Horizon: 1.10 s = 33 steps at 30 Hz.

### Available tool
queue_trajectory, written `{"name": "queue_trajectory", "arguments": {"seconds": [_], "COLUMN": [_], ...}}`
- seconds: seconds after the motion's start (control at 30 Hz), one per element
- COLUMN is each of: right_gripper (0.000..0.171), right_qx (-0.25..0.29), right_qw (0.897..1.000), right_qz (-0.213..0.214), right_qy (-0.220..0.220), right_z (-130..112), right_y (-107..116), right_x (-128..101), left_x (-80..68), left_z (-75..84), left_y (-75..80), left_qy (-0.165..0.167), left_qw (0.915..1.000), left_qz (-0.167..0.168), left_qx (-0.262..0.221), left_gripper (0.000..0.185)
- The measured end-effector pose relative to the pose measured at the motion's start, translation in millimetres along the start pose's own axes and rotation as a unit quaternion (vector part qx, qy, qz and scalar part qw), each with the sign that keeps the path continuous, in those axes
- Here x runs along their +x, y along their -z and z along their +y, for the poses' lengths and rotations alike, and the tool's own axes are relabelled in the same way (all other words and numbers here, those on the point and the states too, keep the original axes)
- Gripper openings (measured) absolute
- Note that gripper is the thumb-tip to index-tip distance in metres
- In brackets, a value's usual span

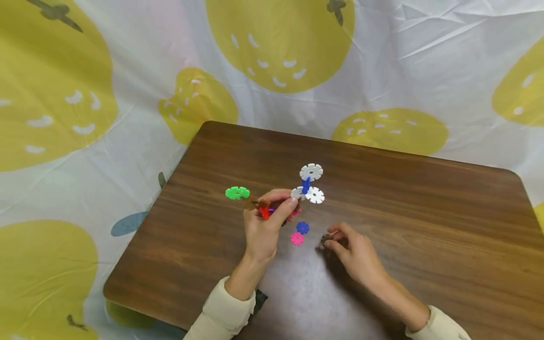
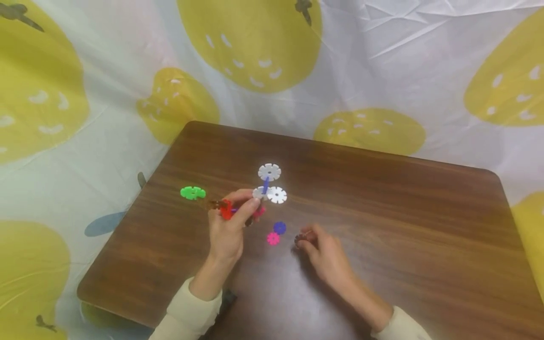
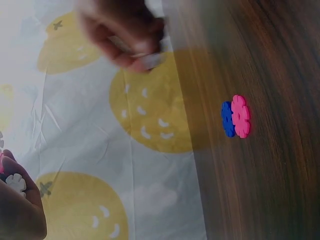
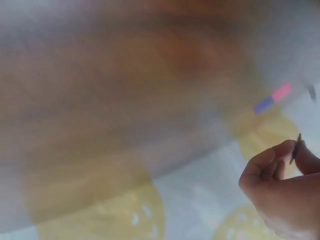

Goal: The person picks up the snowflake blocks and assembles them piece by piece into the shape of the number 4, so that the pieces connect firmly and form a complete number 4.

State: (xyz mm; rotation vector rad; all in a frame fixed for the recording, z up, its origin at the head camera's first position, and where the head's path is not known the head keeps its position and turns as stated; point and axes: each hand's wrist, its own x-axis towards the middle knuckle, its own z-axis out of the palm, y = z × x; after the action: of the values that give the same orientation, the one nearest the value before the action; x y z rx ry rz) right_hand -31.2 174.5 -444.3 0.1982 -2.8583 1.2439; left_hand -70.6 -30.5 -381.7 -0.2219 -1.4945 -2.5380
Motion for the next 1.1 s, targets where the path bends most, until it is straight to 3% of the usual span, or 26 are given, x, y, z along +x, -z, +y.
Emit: {"name": "queue_trajectory", "arguments": {"seconds": [0.17,0.33,0.47,0.63,0.87,1.1], "right_gripper": [0.014,0.007,0.009,0.014,0.015,0.017], "right_qx": [0.026,0.098,0.163,0.201,0.240,0.249], "right_qw": [0.998,0.993,0.981,0.964,0.948,0.947], "right_qz": [0.043,0.061,0.104,0.154,0.166,0.157], "right_qy": [0.033,0.020,0.030,0.084,0.123,0.128], "right_z": [-26,-50,-66,-78,-85,-88], "right_y": [21,40,52,58,55,51], "right_x": [4,4,7,11,18,21], "left_x": [1.5,2.1,2.7,2.6,1.7,1.2], "left_z": [-0.9,-0.7,-1.0,-0.7,1.2,0.9], "left_y": [0.2,0.4,0.9,1.1,-1.9,-2.8], "left_qy": [0.000,-0.004,-0.004,-0.002,-0.001,-0.006], "left_qw": [1.0000,0.9999,1.0000,1.0000,0.9999,0.9999], "left_qz": [-0.005,-0.008,-0.007,-0.006,-0.009,-0.013], "left_qx": [-0.001,-0.005,0.000,0.005,0.005,0.001], "left_gripper": [0.026,0.026,0.026,0.026,0.026,0.025]}}
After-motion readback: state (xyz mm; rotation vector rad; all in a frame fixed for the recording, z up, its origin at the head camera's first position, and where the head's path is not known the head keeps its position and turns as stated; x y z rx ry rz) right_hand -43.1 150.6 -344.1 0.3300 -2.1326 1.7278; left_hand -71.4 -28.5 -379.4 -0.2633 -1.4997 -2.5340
